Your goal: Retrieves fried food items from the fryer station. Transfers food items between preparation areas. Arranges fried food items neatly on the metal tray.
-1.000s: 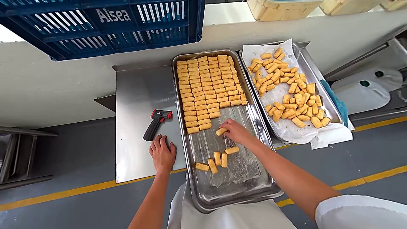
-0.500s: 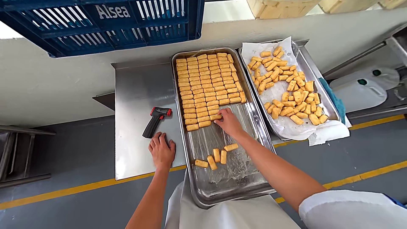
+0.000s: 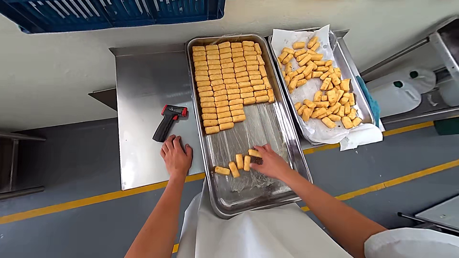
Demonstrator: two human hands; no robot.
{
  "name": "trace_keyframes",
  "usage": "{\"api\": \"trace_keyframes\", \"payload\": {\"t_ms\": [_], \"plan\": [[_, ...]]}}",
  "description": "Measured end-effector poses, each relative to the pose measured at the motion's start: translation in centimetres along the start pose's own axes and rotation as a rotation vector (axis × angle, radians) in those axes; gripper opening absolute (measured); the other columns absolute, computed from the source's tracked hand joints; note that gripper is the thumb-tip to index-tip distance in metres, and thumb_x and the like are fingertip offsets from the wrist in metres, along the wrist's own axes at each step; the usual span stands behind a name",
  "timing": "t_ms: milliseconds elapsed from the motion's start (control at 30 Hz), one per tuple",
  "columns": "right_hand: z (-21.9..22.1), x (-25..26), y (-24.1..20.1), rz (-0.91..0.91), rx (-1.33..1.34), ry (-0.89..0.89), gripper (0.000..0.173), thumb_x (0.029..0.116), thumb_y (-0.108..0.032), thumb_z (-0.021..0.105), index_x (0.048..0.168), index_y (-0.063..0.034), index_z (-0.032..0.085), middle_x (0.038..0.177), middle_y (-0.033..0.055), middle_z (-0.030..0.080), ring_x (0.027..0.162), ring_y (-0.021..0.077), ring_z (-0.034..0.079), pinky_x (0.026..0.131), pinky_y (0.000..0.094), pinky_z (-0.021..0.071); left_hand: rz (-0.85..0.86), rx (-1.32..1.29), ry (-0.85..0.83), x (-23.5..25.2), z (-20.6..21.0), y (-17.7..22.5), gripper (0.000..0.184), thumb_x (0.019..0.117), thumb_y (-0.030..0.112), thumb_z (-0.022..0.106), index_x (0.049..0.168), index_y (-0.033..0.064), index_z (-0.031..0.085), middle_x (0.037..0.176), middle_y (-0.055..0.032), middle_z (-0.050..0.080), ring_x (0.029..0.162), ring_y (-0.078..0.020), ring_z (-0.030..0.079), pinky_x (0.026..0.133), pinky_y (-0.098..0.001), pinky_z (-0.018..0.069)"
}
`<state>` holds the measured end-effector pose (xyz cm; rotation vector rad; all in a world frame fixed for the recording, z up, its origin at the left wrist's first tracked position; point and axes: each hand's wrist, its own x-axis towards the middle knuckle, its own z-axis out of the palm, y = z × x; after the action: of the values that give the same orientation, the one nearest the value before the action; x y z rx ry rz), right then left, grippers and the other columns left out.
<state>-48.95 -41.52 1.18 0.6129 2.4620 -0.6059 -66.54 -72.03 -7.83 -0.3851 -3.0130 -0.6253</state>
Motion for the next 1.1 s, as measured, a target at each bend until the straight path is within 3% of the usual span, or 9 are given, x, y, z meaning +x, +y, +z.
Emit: {"api": "trace_keyframes", "payload": {"t_ms": [67,100,200,300,400,533,767,933,1100], "plan": [[1.2,-0.9,-1.6,0.060,-0.018,0.014,0.106,0.0743,-0.066,0.083,0.156,-0.0127,0.042,0.146,0.0196,0.048,0.118,0.0372,0.061,0.087,0.0561,0.0563,0.001,-0.004,0.004,0.0,0.0,0.0,0.048,0.0973,0.038,0.047,0.131,0.0072,0.062,0.147,-0.0184,0.052,0.134,-0.0408,0.047,0.110,-0.0601,0.0330],[1.8,-1.2,-2.2,0.077,-0.033,0.025,0.110,0.0725,-0.066,0.084,0.158,-0.0122,0.039,0.147,0.0194,0.046,0.119,0.0371,0.060,0.086,0.0548,0.0568,0.001,-0.001,0.004,-0.1,0.0,0.0,0.048,0.0973,0.038,0.046,0.131,0.0075,0.062,0.147,-0.0183,0.051,0.135,-0.0403,0.047,0.110,-0.0600,0.0329],[2.3,-1.3,-2.8,0.086,-0.010,0.072,0.094,0.0799,-0.047,0.083,0.156,-0.0117,0.042,0.145,0.0186,0.048,0.116,0.0360,0.062,0.083,0.0528,0.0581,0.003,0.006,0.007,0.0,0.1,-0.1,0.049,0.0974,0.039,0.045,0.131,0.0081,0.062,0.147,-0.0176,0.051,0.135,-0.0392,0.047,0.110,-0.0592,0.0325],[2.0,-1.1,-2.6,0.086,0.011,0.093,0.083,0.0812,-0.029,0.081,0.154,-0.0128,0.045,0.144,0.0167,0.049,0.115,0.0346,0.062,0.083,0.0517,0.0588,-0.003,0.007,-0.001,0.0,0.1,0.0,0.048,0.0975,0.038,0.045,0.131,0.0086,0.062,0.147,-0.0173,0.051,0.135,-0.0390,0.047,0.111,-0.0586,0.0325],[2.3,-0.5,-2.8,0.071,-0.014,0.079,0.084,0.0824,-0.035,0.081,0.155,-0.0136,0.044,0.143,0.0166,0.049,0.117,0.0349,0.062,0.083,0.0521,0.0582,-0.007,0.003,-0.001,0.0,0.2,0.0,0.047,0.0977,0.038,0.046,0.132,0.0089,0.061,0.147,-0.0175,0.051,0.136,-0.0395,0.045,0.111,-0.0588,0.0321],[1.7,0.8,-2.7,0.011,-0.034,0.063,0.065,0.0831,-0.026,0.079,0.143,-0.0173,0.056,0.137,0.0145,0.055,0.110,0.0342,0.065,0.081,0.0534,0.0581,-0.020,0.009,-0.002,0.1,0.0,0.2,0.048,0.0976,0.039,0.045,0.132,0.0091,0.062,0.147,-0.0165,0.051,0.137,-0.0386,0.046,0.111,-0.0587,0.0316],[-7.2,9.1,-0.3,0.074,-0.078,0.270,0.063,0.0822,-0.015,0.080,0.142,-0.0153,0.059,0.136,0.0265,0.054,0.113,0.0474,0.062,0.081,0.0646,0.0552,-0.022,0.006,0.008,0.1,0.0,0.3,0.051,0.0967,0.041,0.044,0.131,0.0073,0.062,0.146,-0.0182,0.052,0.136,-0.0399,0.047,0.111,-0.0604,0.0320],[-9.5,14.4,-2.1,-0.089,-0.082,0.316,0.068,0.0820,-0.002,0.077,0.145,-0.0179,0.056,0.140,0.0240,0.051,0.121,0.0451,0.058,0.086,0.0605,0.0560,-0.015,0.011,0.017,0.1,-0.1,0.3,0.052,0.0966,0.041,0.043,0.131,0.0080,0.063,0.146,-0.0174,0.053,0.135,-0.0405,0.048,0.110,-0.0607,0.0321],[-8.2,14.5,-0.8,-0.194,-0.001,0.354,0.056,0.0892,-0.007,0.077,0.142,-0.0135,0.060,0.142,0.0228,0.053,0.124,0.0440,0.057,0.099,0.0569,0.0523,-0.019,0.006,0.027,0.1,0.0,0.3,0.052,0.0957,0.041,0.044,0.130,0.0067,0.064,0.144,-0.0189,0.054,0.133,-0.0416,0.049,0.109,-0.0614,0.0336]]}}
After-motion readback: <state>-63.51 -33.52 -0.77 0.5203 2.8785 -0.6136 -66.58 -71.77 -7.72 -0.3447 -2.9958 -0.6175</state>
